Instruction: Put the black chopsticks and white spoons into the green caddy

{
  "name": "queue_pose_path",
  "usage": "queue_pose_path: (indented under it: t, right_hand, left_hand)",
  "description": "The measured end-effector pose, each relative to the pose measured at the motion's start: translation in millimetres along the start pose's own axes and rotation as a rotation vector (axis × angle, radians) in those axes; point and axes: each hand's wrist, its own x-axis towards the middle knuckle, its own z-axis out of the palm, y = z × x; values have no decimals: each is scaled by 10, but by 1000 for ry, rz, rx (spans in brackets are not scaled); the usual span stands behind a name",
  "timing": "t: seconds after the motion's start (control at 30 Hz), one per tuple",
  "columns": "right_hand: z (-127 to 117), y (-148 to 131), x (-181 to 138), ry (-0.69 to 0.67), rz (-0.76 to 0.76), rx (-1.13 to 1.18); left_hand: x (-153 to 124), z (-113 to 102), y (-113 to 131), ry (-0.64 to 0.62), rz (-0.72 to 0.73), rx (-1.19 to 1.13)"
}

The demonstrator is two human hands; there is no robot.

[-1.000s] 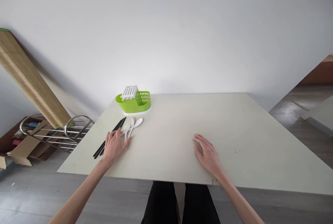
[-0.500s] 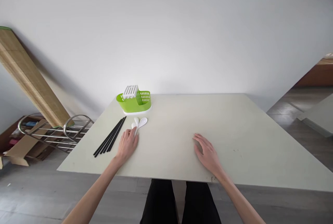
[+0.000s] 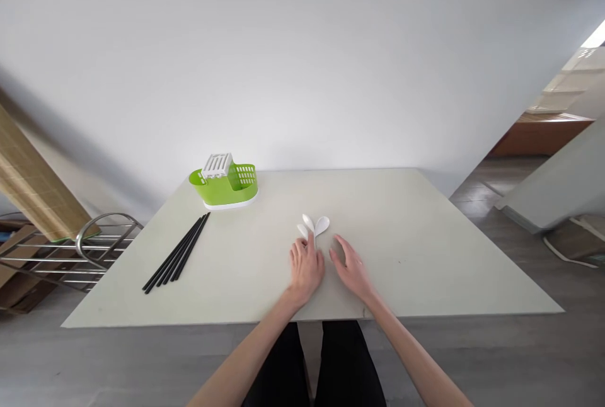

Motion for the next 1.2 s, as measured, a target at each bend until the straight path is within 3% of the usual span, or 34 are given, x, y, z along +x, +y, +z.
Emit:
queue_pose_path:
  t: [0.1,0.2,0.33,0.4,0.5,0.63,0.77,0.83,0.93,1.2]
  right_hand:
    - [5,6,99,36,54,29]
    - [28,-17,146,62,76,9]
    - [106,-102,108,64,41,-120]
    - [150,-154,76,62,-8,-205]
    - [212,-221,46,86,-54,-295]
    - [258,-234,36,97,-88,-355]
    - [194,-123,18,51,-154,-417]
    - [107,-46,2,7,-178,-442]
    - [-75,72,-30,-54,-211,-449]
    - [-558,400,-198,-76,-207,-428]
  left_hand:
    - [13,69,199,-63,-14,-123]
    - [-24,-90,16,-13,85,-233]
    - [-73,-624,-738,185,170,-204]
    - [-66,-973,-1231,251,117,-78]
    - [-34,-1470,-1965,294,-74,186]
    - [-25,-1902,-2743,162,-219,391]
    - [-84,-2029,-3175,-147,-184,355]
    - [-130,-2000,-3234,-208,-157,342]
    - [-205,-1876,-3122,-174,-116,366]
    - [-377,-1212,-2149,-37,32,301]
